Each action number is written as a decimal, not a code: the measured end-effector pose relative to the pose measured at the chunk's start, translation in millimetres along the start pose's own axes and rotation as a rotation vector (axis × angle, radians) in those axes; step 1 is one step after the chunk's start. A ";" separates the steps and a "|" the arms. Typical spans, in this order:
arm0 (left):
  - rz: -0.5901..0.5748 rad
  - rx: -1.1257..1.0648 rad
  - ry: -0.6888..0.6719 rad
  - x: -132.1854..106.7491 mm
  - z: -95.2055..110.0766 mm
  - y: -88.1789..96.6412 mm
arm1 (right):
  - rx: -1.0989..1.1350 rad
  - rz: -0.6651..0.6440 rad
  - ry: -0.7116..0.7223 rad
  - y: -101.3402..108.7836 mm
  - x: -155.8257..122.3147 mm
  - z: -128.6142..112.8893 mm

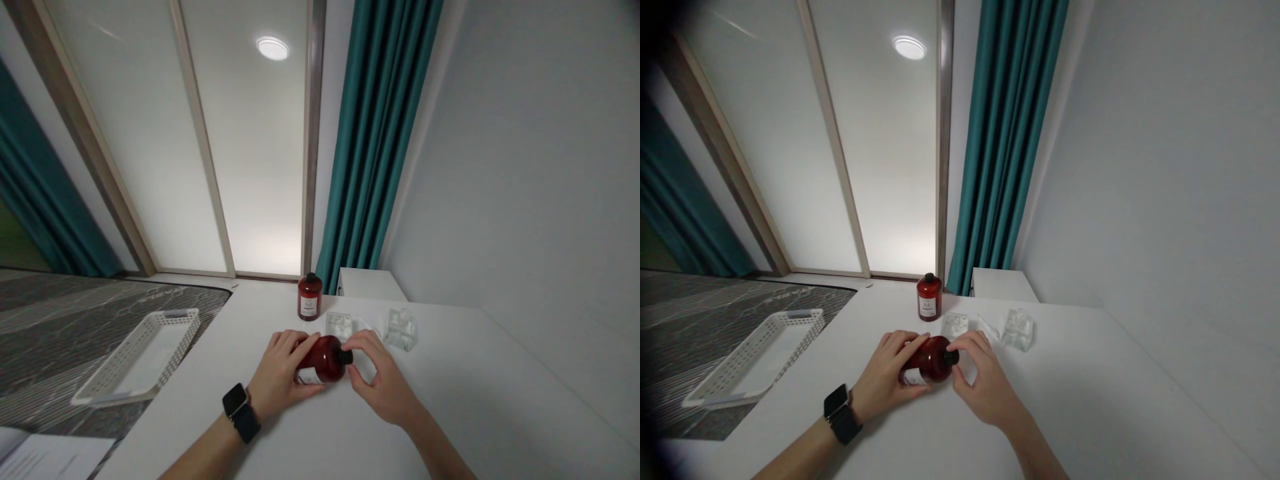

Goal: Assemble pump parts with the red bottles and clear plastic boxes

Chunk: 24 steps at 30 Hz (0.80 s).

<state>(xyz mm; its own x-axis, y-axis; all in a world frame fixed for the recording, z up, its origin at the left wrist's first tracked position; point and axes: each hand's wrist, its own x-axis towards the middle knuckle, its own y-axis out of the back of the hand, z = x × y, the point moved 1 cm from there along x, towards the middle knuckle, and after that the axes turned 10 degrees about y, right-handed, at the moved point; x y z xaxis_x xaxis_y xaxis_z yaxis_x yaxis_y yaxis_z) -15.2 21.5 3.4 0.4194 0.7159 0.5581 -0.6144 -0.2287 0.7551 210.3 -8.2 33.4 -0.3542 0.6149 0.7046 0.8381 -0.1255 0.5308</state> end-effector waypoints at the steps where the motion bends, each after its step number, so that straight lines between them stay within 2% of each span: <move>1: -0.006 0.002 -0.002 0.1 0.7 -0.3 | 0.007 0.001 -0.005 -0.6 -0.1 0.1; 5: -0.016 0.026 -0.013 0.1 2.8 -1.4 | -0.042 0.003 -0.096 -2.2 -1.2 2.1; 10: -0.012 0.012 0.003 -0.8 1.4 -1.4 | 0.007 -0.026 -0.087 -2.7 -3.2 -0.7; 14: -0.007 0.014 0.011 -1.3 -0.3 -0.9 | -0.014 -0.008 -0.193 -5.1 -6.1 2.2; 20: -0.025 0.013 0.014 -1.2 0.3 -1.2 | 0.003 -0.014 -0.133 -4.9 -6.4 2.4; 24: -0.041 0.016 0.006 -1.7 0.9 -2.6 | -0.012 -0.029 -0.207 -5.8 -7.3 4.5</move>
<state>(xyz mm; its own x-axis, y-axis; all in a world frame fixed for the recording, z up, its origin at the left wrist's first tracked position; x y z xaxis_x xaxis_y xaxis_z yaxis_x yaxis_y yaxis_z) -13.7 20.3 0.8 0.4402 0.7285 0.5249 -0.5864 -0.2095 0.7825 209.9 -8.5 23.0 -0.2846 0.7650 0.5777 0.8233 -0.1136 0.5561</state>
